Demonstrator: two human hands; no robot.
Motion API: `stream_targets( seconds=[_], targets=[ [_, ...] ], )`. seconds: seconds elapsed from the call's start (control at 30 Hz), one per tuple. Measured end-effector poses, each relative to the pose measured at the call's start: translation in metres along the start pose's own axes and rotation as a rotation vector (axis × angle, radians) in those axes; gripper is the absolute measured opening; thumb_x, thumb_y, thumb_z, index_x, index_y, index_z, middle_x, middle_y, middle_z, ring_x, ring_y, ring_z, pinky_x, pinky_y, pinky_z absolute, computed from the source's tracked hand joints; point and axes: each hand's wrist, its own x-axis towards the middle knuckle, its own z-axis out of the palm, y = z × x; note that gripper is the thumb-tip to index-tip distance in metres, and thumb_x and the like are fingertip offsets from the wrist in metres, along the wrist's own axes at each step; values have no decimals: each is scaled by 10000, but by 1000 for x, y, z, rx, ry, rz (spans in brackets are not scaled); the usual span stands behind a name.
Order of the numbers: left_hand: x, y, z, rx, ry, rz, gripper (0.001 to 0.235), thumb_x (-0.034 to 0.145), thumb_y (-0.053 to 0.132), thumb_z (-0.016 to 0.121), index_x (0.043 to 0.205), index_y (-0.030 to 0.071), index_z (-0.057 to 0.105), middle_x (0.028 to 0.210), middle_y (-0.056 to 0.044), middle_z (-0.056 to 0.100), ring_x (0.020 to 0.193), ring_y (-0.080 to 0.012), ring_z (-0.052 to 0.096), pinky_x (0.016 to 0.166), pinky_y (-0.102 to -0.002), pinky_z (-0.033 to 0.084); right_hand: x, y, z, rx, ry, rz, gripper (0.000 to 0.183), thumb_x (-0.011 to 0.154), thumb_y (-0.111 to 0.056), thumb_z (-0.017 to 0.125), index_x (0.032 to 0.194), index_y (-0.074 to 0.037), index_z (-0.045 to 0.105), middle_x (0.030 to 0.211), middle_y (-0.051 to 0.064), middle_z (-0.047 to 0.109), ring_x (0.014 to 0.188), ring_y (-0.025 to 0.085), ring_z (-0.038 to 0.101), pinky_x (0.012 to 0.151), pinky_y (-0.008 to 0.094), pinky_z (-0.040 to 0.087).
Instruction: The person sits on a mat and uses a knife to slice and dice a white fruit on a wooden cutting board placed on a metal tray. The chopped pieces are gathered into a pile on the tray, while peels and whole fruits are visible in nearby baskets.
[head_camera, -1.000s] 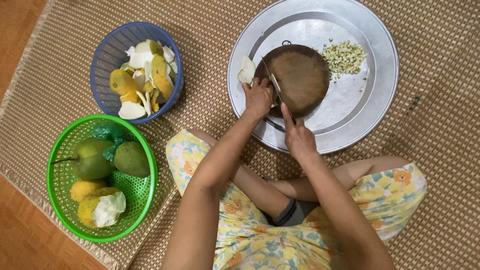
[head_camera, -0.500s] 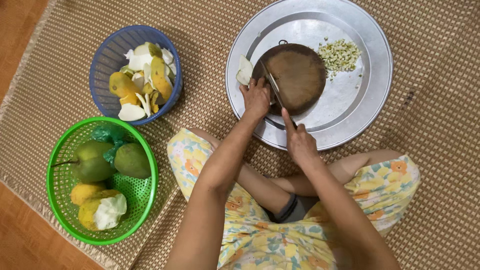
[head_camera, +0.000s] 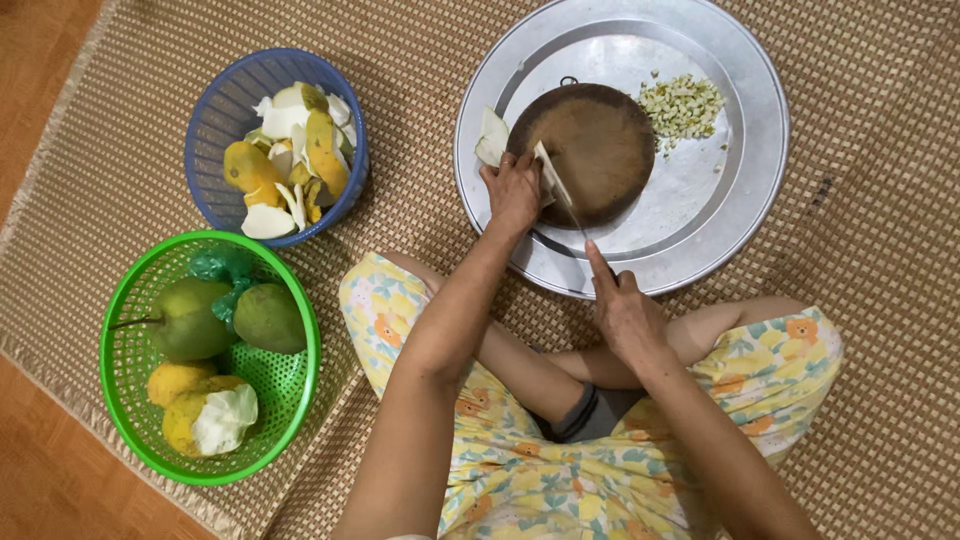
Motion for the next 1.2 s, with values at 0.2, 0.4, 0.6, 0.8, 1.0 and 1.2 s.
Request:
stream_targets(
  seconds=[0.2, 0.4, 0.6, 0.8, 1.0, 1.2],
  targets=[
    [1, -3, 9, -22, -5, -8, 330, 842, 157, 630, 1149, 117, 744, 1357, -29, 635, 1198, -297, 536, 917, -590, 316, 19, 8, 15, 44, -29, -49, 763, 979, -149, 588, 1652, -243, 241, 818, 272, 604, 634, 483, 660, 570, 566, 562],
    [1, 1, 3, -28, -74, -21, 321, 825, 162, 656, 1125, 98, 749, 1408, -44, 611, 1255, -298, 508, 942, -577, 310, 79, 8, 48, 24, 12, -106, 893, 897, -6, 588, 1681, -189, 201, 921, 318, 635, 689, 461, 698, 583, 506, 601],
    [-4, 5, -5, -22, -76, -28, 325, 833, 149, 669, 1142, 83, 747, 1401, -68, 609, 1255, -312, 506, 944, -560, 312, 102, 1, 63, 34, -54, -26, 913, 905, -30, 610, 1667, -244, 155, 902, 297, 645, 716, 475, 698, 651, 536, 593],
    [-3, 0, 1, 0, -29, -7, 331, 803, 139, 674, 1121, 102, 760, 1400, -64, 604, 1242, -319, 510, 950, -574, 312, 54, 2, 39, 1, -139, 35, 907, 912, -11, 576, 1674, -282, 166, 926, 295, 645, 724, 487, 701, 639, 543, 590],
    [0, -4, 6, -74, -33, -29, 525, 762, 161, 742, 1282, 102, 704, 1366, -65, 604, 1205, -305, 522, 936, -566, 310, 1, 14, 9, 49, -66, 28, 697, 1048, -216, 556, 1646, -282, 204, 796, 276, 643, 663, 482, 674, 608, 569, 565],
    [3, 0, -2, -128, -78, -21, 422, 836, 173, 760, 1252, 136, 703, 1417, 5, 603, 1278, -263, 523, 993, -528, 319, -7, 21, 7, 74, 66, 46, 702, 1041, -231, 540, 1656, -272, 203, 790, 266, 642, 670, 481, 660, 620, 585, 547]
  ],
)
